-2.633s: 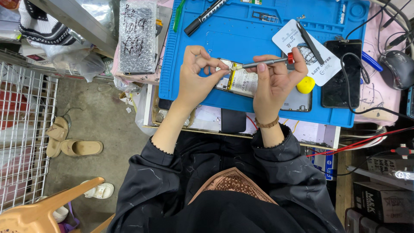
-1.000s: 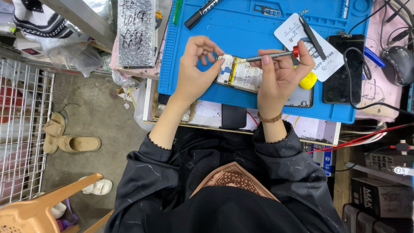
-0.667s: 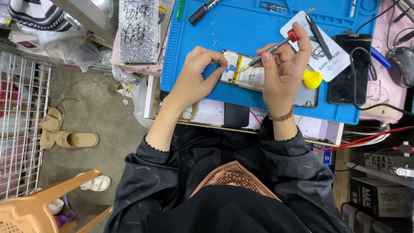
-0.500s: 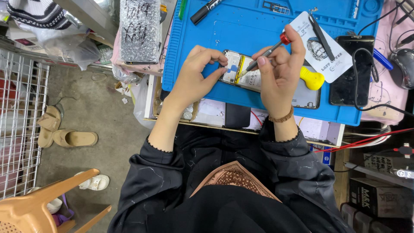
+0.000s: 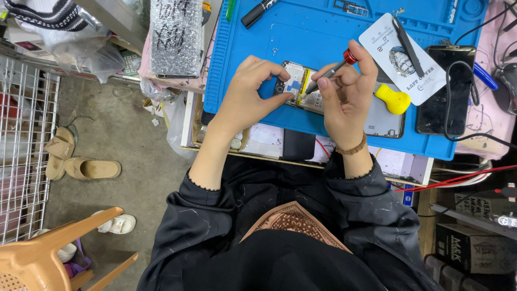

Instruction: The person uses a screwdriver to remove screws from the internal frame of a mobile phone and uses a plastic pry tool to detach internal components.

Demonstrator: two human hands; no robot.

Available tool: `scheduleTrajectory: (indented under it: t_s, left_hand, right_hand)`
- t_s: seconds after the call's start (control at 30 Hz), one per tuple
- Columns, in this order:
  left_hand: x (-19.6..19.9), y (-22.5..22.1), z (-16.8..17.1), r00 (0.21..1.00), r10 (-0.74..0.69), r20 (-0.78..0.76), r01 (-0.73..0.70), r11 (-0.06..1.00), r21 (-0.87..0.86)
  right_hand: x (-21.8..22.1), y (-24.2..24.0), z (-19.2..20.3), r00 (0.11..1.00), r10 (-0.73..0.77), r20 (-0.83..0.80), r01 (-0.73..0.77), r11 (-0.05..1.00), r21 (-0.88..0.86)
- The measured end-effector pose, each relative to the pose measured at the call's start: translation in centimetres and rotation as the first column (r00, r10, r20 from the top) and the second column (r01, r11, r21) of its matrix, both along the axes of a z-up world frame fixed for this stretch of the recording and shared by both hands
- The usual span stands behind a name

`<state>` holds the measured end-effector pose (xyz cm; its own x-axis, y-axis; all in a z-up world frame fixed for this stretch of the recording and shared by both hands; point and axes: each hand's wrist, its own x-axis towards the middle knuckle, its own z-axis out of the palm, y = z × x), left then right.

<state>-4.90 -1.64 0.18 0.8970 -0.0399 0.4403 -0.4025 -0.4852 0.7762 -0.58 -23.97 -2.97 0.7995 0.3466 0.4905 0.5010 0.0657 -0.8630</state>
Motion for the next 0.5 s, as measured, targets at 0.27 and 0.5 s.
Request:
scheduleTrajectory:
  t_s: [0.27, 0.5]
  left_hand:
    - [0.1, 0.0, 0.0, 1.000, -0.009, 0.011, 0.009, 1.000, 0.001]
    - [0.1, -0.2, -0.1, 1.000, 0.012, -0.010, -0.012, 1.000, -0.026]
  right_hand:
    - [-0.5, 0.3, 2.0, 0.994, 0.085, 0.070, -0.078, 0.993, -0.093]
    - [-1.0, 0.3, 3.6, 0.960, 0.207, 0.189, -0.143, 0.942, -0.304]
